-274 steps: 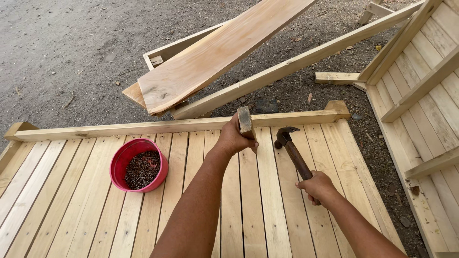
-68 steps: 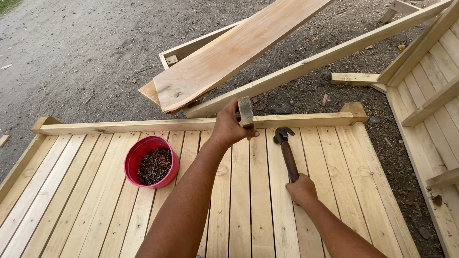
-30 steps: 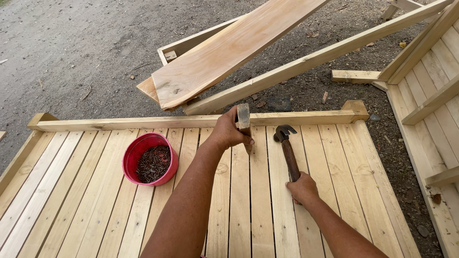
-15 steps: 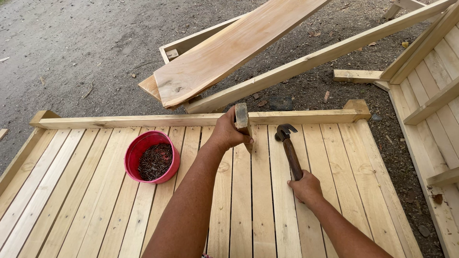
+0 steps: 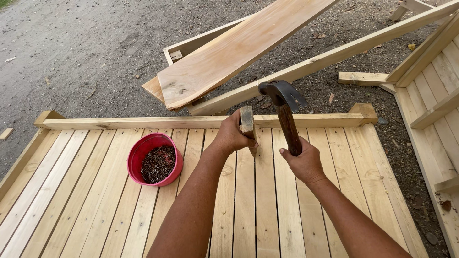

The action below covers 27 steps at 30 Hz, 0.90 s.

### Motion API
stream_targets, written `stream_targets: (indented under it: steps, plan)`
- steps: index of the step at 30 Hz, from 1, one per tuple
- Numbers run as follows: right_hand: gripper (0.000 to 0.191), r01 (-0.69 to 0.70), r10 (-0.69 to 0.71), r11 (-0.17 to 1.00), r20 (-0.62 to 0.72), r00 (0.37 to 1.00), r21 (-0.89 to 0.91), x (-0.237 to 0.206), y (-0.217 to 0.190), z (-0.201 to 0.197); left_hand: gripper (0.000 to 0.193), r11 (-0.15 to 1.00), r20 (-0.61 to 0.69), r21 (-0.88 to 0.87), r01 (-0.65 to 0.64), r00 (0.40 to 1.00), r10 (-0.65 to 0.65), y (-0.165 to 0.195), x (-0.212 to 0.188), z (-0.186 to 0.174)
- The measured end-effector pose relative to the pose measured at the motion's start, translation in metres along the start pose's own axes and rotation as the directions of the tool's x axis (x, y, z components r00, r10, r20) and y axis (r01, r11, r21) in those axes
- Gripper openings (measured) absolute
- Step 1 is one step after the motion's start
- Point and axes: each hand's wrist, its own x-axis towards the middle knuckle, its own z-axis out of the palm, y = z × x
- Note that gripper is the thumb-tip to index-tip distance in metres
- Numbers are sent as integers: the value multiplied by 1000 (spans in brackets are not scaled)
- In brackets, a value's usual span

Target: The person hammers nails into the slatted boards of a wooden frame laid on the ground, taking nails from a pink bucket of nails. They hold a small wood block in one hand and a claw hammer in the other, driving nails one at a time along the frame edge.

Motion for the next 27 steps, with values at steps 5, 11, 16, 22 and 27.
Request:
stream_targets:
  steps: [5,11,16,22,27]
  plan:
    - [38,-272,324,922,164,932,-275,-7,27,25,107,1000,11,-3,-3,1000,3,-1,-2,3]
    - [36,-394,452,882,226,863,-258,-10,11,12,105,1000,6,-14,-11,1000,11,-1,-3,1]
    - [30,-165,165,986,87,982,-14,7,-12,0,104,1000,27,-6,31,999,-31,3,-2,2]
    - [28,-107,113,990,69,991,-87,3,13,14,100,1000,23,8,-16,1000,16,4,2,5]
    - [27,-485,527,848,260,809,-213,-15,18,8,105,999,1,0,-54,999,54,0,0,7]
